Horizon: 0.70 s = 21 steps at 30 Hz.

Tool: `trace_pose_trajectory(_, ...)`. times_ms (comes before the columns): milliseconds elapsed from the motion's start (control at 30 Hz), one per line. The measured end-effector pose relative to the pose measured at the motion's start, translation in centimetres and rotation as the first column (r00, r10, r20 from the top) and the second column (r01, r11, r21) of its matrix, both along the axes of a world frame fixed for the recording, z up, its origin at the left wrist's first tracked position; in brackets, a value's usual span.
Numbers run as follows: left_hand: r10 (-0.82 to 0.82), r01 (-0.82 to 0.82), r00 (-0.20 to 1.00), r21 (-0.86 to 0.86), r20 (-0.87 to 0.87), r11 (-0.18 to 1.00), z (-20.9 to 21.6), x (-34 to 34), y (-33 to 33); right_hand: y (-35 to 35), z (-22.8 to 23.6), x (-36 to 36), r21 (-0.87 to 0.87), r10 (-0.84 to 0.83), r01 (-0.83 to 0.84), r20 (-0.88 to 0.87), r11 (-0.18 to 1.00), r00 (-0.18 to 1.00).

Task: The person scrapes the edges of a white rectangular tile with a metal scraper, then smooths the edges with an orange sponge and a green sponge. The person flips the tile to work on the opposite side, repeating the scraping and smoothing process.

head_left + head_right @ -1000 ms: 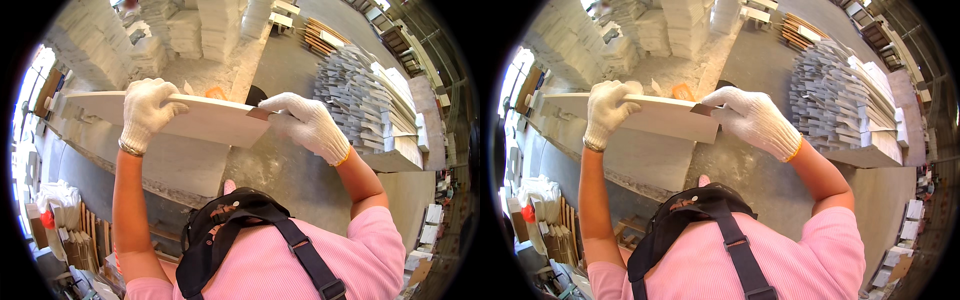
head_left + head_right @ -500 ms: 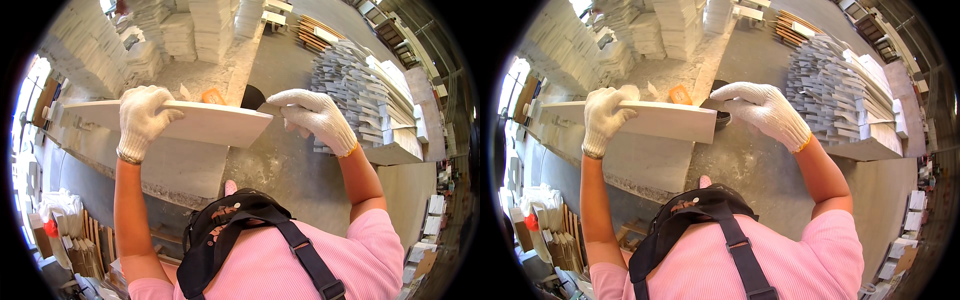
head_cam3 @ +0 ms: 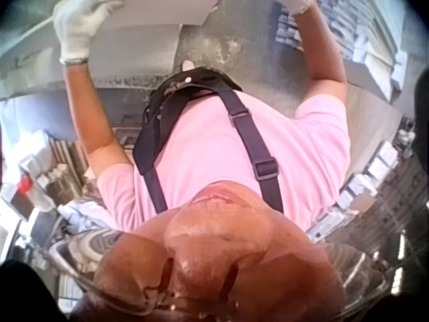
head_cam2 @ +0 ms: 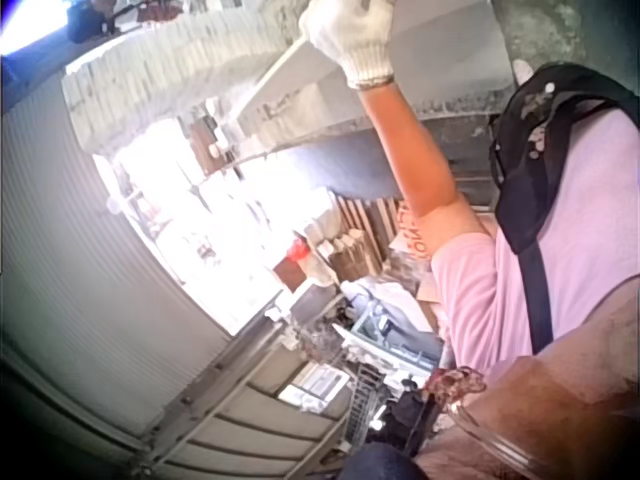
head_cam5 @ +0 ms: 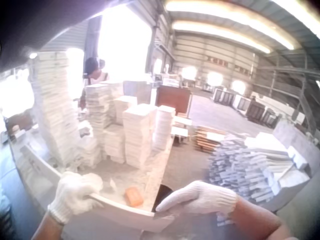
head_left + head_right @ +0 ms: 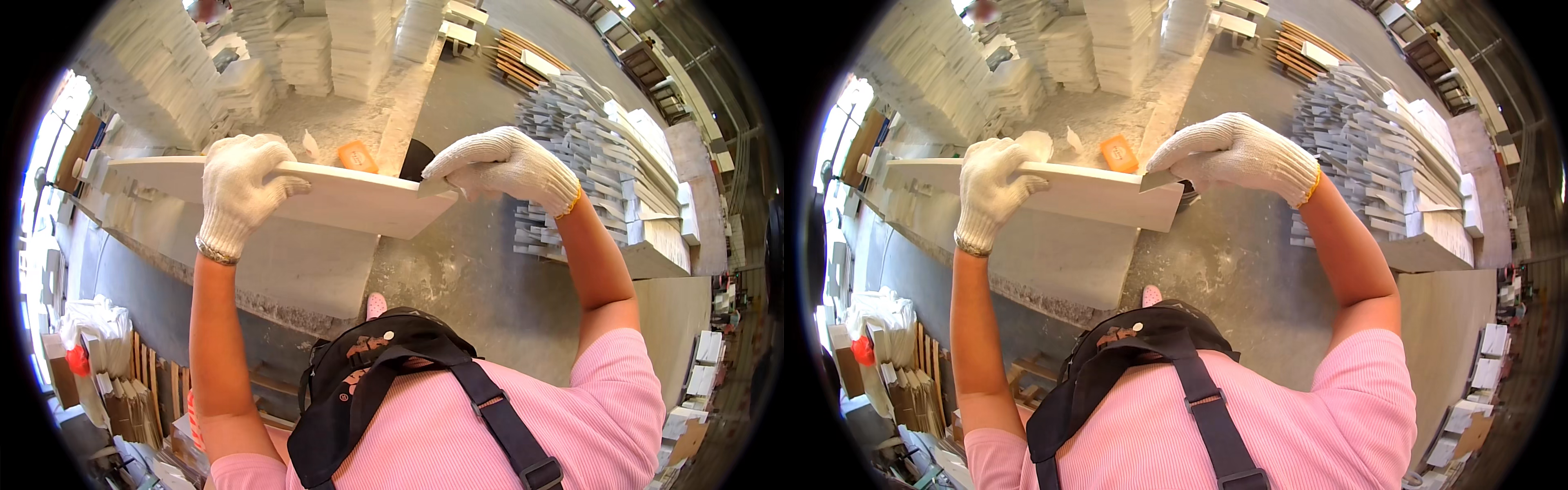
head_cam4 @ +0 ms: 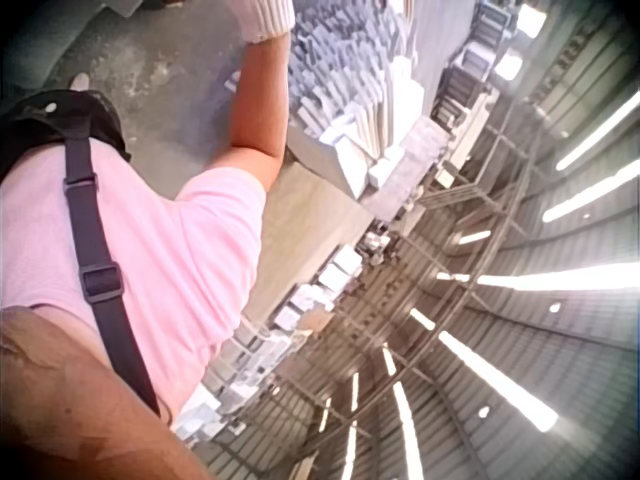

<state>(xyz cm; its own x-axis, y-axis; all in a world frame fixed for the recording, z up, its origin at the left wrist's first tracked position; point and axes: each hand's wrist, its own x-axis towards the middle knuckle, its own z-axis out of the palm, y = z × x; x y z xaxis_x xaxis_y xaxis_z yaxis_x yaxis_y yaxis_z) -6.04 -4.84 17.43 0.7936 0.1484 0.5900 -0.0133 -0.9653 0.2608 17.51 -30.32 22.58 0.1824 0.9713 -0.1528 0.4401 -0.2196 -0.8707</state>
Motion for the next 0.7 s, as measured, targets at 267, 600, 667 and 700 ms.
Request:
trace_pose_trajectory(267, 0.073, -0.072, 0.997, 0.041, -0.027, 0.997, -0.4, 0.4, 0.3, -1.1, 0.5, -1.1, 0.063, -0.041, 0.033, 0.121, 0.997, 0.992)
trace_pose_trajectory(600, 0.073, -0.072, 0.997, 0.042, -0.020, 0.996, -0.5, 0.8, 0.6, -1.9, 0.0, -3.3, 0.142, -0.200, 0.174, 0.201, 0.974, 0.959)
trace_pose_trajectory(667, 0.068, -0.068, 0.998, 0.046, -0.015, 0.997, -0.4, 0.9, 0.5, -2.1, 0.2, -3.6, 0.132, -0.223, 0.200, 0.193, 0.971, 0.956)
trace_pose_trajectory(700, 0.066, -0.066, 0.998, 0.048, -0.013, 0.997, -0.4, 0.9, 0.5, -2.1, 0.0, -3.8, 0.142, -0.233, 0.209, 0.185, 0.968, 0.955)
